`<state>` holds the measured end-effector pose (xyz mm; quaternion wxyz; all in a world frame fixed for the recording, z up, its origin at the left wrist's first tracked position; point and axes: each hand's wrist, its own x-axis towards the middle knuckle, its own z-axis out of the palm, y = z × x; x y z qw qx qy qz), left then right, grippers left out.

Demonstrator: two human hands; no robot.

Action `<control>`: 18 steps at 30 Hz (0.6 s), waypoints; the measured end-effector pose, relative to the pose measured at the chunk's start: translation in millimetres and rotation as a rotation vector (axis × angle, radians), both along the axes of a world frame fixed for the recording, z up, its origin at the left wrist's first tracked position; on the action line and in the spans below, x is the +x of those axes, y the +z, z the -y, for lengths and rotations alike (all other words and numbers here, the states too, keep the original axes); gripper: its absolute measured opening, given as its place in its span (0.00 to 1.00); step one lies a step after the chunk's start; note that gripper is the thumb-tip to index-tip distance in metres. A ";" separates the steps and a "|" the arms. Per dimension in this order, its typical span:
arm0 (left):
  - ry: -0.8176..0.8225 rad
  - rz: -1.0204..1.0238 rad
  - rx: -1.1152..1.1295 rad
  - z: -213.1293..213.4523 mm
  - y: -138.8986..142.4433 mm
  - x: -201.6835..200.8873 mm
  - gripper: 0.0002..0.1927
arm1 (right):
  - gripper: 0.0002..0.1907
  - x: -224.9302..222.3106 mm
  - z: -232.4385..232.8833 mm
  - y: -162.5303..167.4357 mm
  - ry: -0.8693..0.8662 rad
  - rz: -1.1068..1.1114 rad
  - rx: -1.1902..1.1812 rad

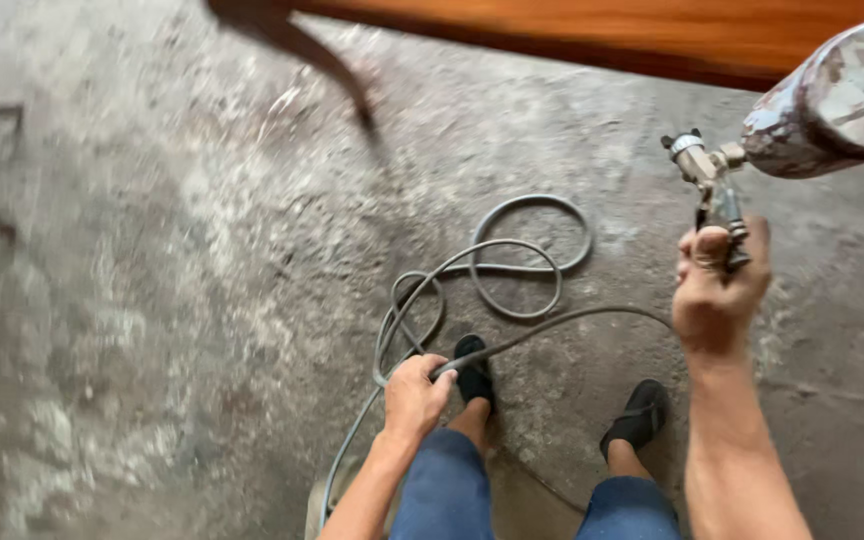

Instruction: The person carries a spray gun with a fluid cup connected to an air hose across a workshop floor, arranging the hose as they move around a finished wooden table and chairs. They aim the spray gun downward and spray near the chair legs and floor, repositioning the hose between sprays.

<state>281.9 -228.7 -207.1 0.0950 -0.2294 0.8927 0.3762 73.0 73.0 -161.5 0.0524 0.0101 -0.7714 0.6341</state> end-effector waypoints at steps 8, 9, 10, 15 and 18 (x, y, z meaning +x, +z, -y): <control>0.352 0.022 0.027 118.9 -16.9 81.0 0.12 | 0.23 -22.3 264.1 -5.0 0.262 -0.042 0.020; 0.367 0.015 0.022 126.1 -17.3 89.2 0.12 | 0.24 -23.1 291.6 0.2 0.277 -0.026 0.060; 0.400 0.029 0.046 131.9 -17.0 95.6 0.12 | 0.25 -22.3 317.5 7.4 0.339 -0.025 -0.005; 0.451 0.075 0.160 141.6 -1.1 103.7 0.12 | 0.27 -4.1 386.5 65.4 0.499 0.049 0.047; 0.499 0.182 0.238 136.6 15.9 92.3 0.13 | 0.26 -6.1 357.1 109.0 0.419 0.062 0.097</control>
